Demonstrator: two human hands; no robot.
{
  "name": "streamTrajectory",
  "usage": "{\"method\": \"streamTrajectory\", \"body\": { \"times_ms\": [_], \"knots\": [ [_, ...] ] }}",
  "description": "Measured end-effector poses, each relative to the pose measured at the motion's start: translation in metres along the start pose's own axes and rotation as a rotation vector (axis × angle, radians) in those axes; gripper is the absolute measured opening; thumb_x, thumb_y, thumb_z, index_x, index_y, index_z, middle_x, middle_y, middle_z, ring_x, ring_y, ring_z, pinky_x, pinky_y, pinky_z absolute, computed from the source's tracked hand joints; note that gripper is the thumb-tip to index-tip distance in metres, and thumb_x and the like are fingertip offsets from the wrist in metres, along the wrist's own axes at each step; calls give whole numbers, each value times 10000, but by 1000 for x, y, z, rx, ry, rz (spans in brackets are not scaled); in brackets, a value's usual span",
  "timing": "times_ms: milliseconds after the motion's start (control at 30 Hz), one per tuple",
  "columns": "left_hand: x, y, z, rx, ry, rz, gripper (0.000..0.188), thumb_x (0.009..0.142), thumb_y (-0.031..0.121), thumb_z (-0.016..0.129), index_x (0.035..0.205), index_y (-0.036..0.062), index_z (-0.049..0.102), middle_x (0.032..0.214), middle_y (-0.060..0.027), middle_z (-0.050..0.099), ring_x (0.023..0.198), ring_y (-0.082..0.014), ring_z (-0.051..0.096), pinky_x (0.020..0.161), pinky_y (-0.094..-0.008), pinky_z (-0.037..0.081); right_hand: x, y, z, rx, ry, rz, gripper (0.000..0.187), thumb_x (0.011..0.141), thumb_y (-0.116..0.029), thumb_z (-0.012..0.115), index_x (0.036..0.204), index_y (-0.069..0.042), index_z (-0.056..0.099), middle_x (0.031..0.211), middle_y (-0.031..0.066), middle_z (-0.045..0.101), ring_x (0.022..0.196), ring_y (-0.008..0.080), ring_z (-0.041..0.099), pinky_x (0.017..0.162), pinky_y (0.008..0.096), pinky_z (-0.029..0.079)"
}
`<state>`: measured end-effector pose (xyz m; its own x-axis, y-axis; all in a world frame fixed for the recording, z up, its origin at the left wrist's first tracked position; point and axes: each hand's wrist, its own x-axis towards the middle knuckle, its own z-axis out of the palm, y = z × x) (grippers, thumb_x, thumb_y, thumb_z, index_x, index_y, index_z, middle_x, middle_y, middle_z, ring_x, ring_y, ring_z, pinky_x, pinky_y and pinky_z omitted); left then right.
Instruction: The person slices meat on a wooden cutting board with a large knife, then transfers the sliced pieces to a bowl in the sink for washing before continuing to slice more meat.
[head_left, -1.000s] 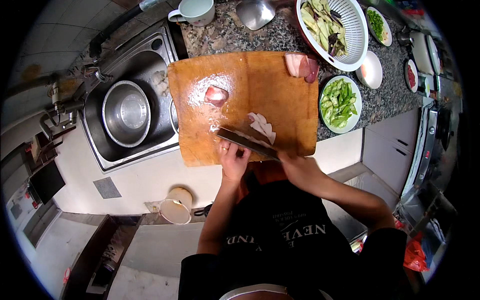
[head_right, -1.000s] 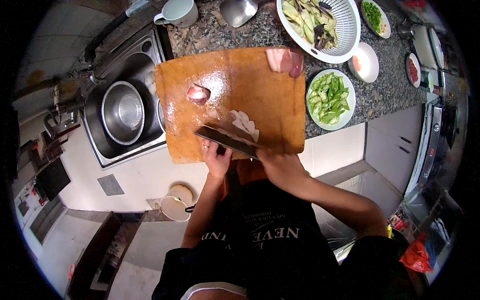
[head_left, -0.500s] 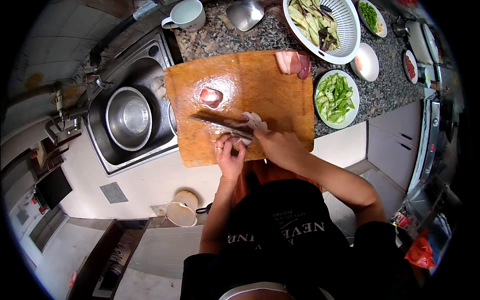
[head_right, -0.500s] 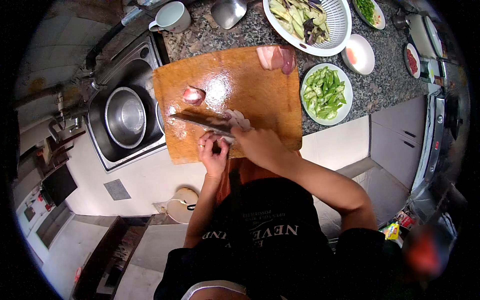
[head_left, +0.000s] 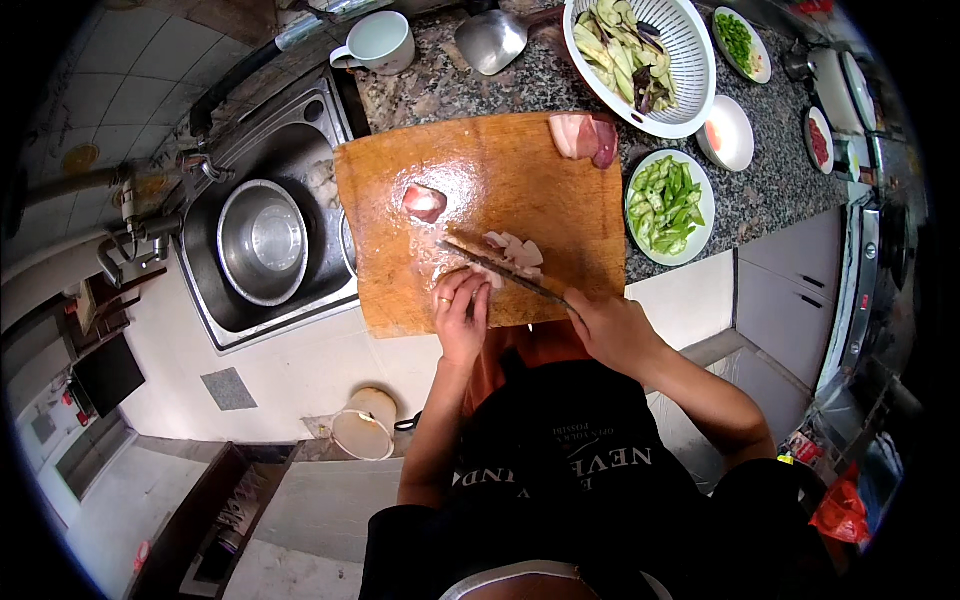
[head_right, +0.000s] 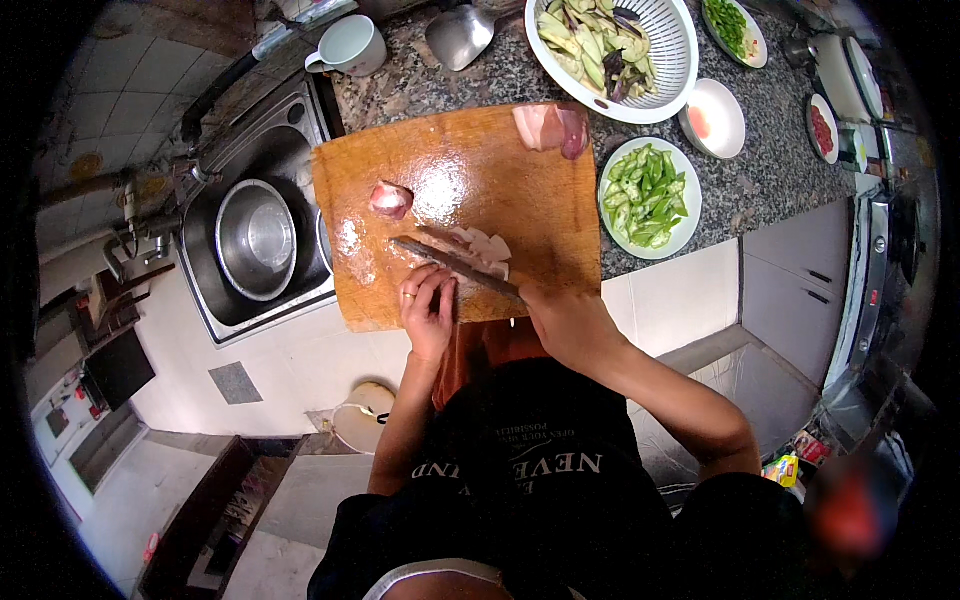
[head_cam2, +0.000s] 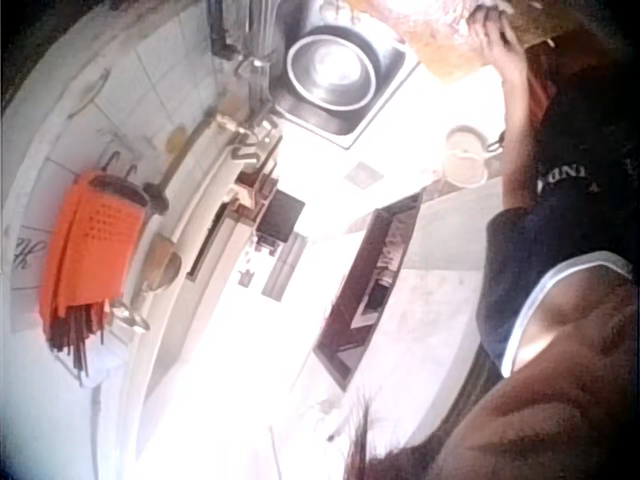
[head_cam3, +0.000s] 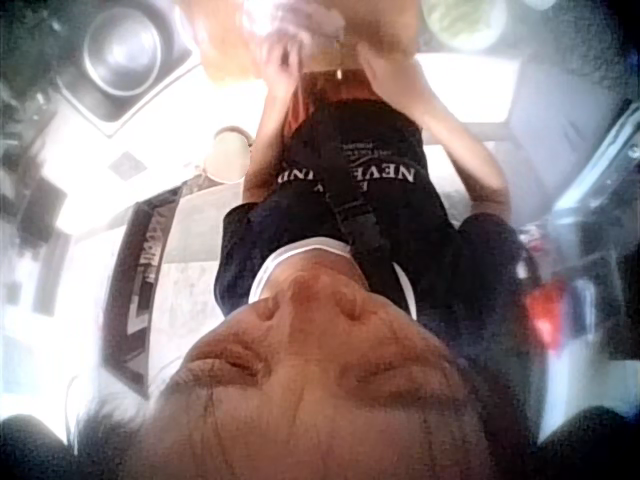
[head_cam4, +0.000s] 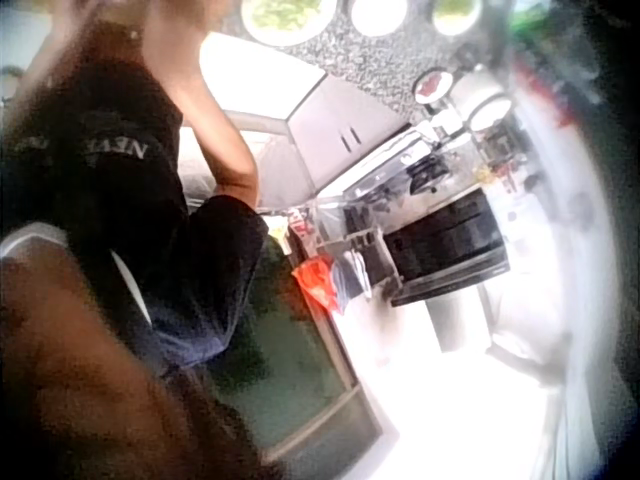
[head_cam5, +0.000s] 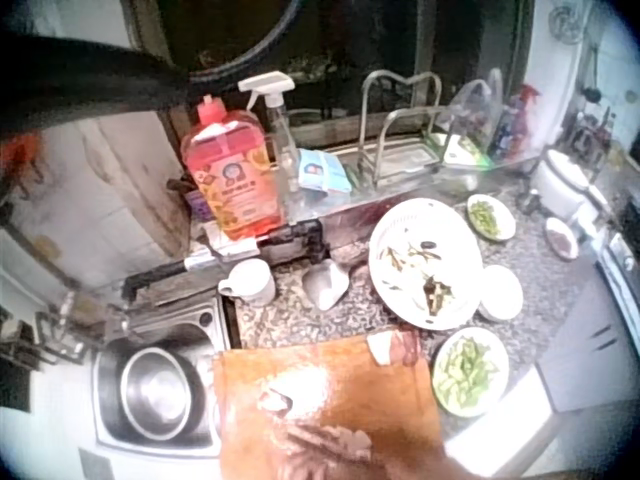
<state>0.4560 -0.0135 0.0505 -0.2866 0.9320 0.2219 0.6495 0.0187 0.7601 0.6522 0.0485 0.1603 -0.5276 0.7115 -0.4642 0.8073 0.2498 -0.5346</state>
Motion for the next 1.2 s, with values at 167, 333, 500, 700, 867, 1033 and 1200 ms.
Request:
{"method": "streamTrajectory", "body": {
  "times_ms": [167, 333, 500, 700, 867, 1033, 1200],
  "knots": [
    [-1, -16, 6, 54, -13, 38, 127, 703, 18, 688, 819, 30, 635, 904, -95, 592, 871, -274, 556, 785, -351, 460, -3, -1, 1, -31, -64, 18, 172, 871, -153, 455, 1015, -67, 488, 656, 173, 587, 590, 354, 588, 503, 463, 453],
    [2, -22, 4, -10, -68, 57, 83, 704, -1, 665, 760, 7, 605, 809, -128, 575, 801, -311, 550, 737, -359, 464, 2, -7, 1, 1, -132, 41, 156, 816, -63, 418, 953, -17, 478, 691, 221, 593, 653, 398, 605, 542, 491, 483],
    [1, -27, 4, -19, -99, 6, 69, 706, -7, 656, 745, 7, 600, 785, -129, 571, 789, -310, 551, 723, -351, 467, 51, -29, 34, -1, -55, -50, 160, 829, -101, 452, 974, -51, 499, 719, 176, 611, 625, 373, 594, 536, 483, 462],
    [7, -20, 5, -75, -5, 70, 95, 698, -8, 669, 767, 16, 610, 812, -111, 571, 781, -295, 552, 705, -353, 462, 62, -23, 26, -25, 153, -163, 180, 832, -106, 451, 993, -52, 512, 712, 182, 610, 669, 365, 602, 555, 473, 471],
    [-3, -18, 1, -25, 3, 136, 149, 671, 30, 709, 799, 58, 638, 866, -63, 577, 806, -258, 549, 722, -343, 461, 13, -25, -19, -14, -120, 30, 152, 827, -76, 414, 948, -30, 494, 789, 221, 605, 746, 383, 603, 620, 480, 479],
    [-6, -23, 4, -53, -37, 129, 132, 663, 8, 690, 764, 31, 608, 800, -101, 552, 767, -293, 519, 701, -355, 442, 1, -19, -12, -130, -116, 6, 87, 835, -105, 441, 891, -48, 475, 670, 183, 594, 654, 372, 599, 546, 478, 466],
    [-7, -25, 4, -71, -78, 85, 127, 661, -2, 674, 768, 23, 608, 801, -111, 553, 753, -303, 513, 699, -363, 440, 9, -16, 6, -90, -105, -12, 102, 831, -97, 434, 911, -51, 477, 637, 182, 587, 600, 384, 593, 513, 495, 458]
  ]
}}
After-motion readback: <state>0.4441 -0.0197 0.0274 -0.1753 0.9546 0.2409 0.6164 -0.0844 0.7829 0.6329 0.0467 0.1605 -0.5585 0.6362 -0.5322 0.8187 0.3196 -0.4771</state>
